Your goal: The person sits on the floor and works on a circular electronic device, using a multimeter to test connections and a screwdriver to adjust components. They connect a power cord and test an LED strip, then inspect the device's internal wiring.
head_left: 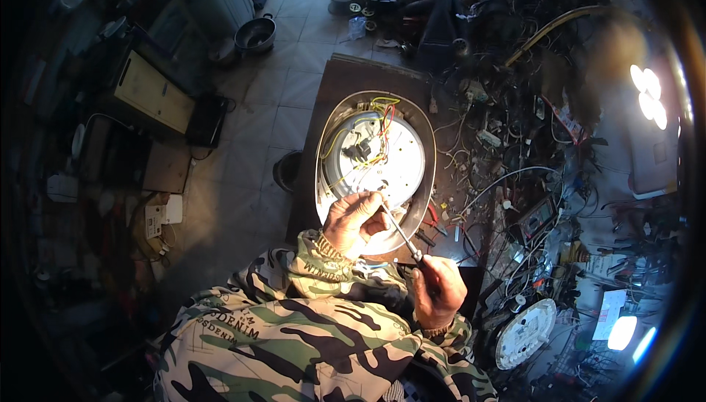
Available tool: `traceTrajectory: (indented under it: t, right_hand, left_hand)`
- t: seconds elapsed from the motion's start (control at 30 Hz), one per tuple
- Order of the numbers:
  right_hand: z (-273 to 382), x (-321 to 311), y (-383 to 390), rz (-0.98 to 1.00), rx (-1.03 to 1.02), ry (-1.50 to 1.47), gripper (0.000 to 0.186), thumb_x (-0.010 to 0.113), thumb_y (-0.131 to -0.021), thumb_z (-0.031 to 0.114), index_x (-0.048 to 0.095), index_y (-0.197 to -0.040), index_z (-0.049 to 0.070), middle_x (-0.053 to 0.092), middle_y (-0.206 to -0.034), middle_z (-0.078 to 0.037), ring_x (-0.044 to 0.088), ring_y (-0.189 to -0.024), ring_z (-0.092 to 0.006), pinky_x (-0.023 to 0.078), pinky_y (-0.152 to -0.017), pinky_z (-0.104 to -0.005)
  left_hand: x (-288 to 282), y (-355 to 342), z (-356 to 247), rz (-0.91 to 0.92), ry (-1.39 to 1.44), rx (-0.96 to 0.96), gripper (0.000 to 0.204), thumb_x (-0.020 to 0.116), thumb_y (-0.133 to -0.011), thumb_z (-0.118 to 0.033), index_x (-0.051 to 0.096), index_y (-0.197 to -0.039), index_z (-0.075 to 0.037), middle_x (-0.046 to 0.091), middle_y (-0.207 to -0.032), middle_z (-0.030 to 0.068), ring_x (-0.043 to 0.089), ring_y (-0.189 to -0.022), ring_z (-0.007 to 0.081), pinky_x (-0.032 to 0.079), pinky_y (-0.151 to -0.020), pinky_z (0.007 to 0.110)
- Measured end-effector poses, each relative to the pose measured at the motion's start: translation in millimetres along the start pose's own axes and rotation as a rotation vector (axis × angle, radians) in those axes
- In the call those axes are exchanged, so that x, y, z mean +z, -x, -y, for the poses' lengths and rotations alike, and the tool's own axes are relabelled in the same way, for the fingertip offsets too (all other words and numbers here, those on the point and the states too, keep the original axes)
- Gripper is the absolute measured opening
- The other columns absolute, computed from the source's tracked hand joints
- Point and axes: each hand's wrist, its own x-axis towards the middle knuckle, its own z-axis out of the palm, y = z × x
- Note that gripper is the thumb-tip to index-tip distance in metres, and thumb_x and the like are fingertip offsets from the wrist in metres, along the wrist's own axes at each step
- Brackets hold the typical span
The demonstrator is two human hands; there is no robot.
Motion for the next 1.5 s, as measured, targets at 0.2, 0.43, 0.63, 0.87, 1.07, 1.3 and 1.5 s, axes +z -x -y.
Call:
traceTrajectory:
  t: [0.2,0.43,0.63,0.87,1.07,1.3,1.5]
  right_hand:
    - [11,-3,-13,0.002,-0.103,-0.010,0.034,0.072,-0.077,-0.011,0.064,-0.108,0.001,0.066,-0.100,-0.018,0.068,-0.077,-0.0229,0.056,-0.065,-0.0296]
    - [-17,6,-20,-0.076,0.143,-0.696,0.028,0.065,-0.085,-0.009,0.052,-0.108,-0.003,0.057,-0.110,-0.017,0.067,-0.078,-0.0214,0.059,-0.068,-0.0328]
    - [-44,2,-32,-0.237,0.150,-0.779,0.031,0.067,-0.085,-0.010,0.050,-0.110,-0.001,0.064,-0.108,-0.020,0.068,-0.088,-0.0254,0.061,-0.073,-0.0361]
    - [-52,-5,-57,-0.160,0.272,-0.897,0.025,0.063,-0.090,-0.009,0.052,-0.111,-0.001,0.065,-0.106,-0.019,0.069,-0.088,-0.0254,0.061,-0.076,-0.0370]
    - [-99,0,-62,-0.104,0.320,-1.029,0.030,0.065,-0.088,-0.010,0.054,-0.116,-0.004,0.069,-0.103,-0.020,0.070,-0.085,-0.0243,0.058,-0.082,-0.0370]
    - [-117,-4,-63,-0.015,0.564,-1.317,0.028,0.064,-0.094,-0.003,0.052,-0.118,0.000,0.065,-0.114,-0.019,0.070,-0.092,-0.0275,0.062,-0.081,-0.0392]
    - [-125,-7,-65,-0.026,0.627,-1.380,0.027,0.065,-0.093,-0.003,0.053,-0.117,0.001,0.065,-0.113,-0.018,0.069,-0.093,-0.0278,0.062,-0.081,-0.0398]
  left_hand:
    - [10,5,-4,-0.039,-0.162,0.039,0.011,0.065,-0.098,-0.014,0.069,-0.103,-0.005,0.069,-0.088,0.0027,0.070,-0.078,0.0140,0.061,-0.073,0.032]
    - [3,2,-6,0.007,-0.014,0.030,0.011,0.066,-0.097,-0.010,0.070,-0.106,-0.006,0.070,-0.085,0.0036,0.071,-0.079,0.0172,0.064,-0.073,0.036]
    - [-22,-13,32,0.069,-0.152,0.179,0.013,0.063,-0.098,-0.007,0.068,-0.108,-0.001,0.072,-0.092,0.0095,0.072,-0.083,0.0201,0.063,-0.076,0.034]
    - [4,-18,39,-0.104,0.062,0.100,0.015,0.060,-0.101,-0.013,0.067,-0.107,-0.002,0.070,-0.093,0.0051,0.067,-0.089,0.0168,0.057,-0.085,0.034]
    - [-1,-20,39,-0.085,0.316,-0.281,0.036,0.058,-0.101,-0.040,0.058,-0.129,-0.018,0.065,-0.116,0.0054,0.059,-0.116,0.0306,0.047,-0.100,0.061]
    - [-25,-43,62,-0.281,-0.079,0.077,0.035,0.065,-0.098,-0.033,0.060,-0.112,-0.002,0.066,-0.097,0.0120,0.066,-0.089,0.0235,0.057,-0.079,0.036]
    - [22,-34,48,-0.326,-0.085,0.104,0.032,0.060,-0.101,-0.029,0.058,-0.116,-0.001,0.066,-0.100,0.0139,0.066,-0.091,0.0248,0.057,-0.079,0.036]
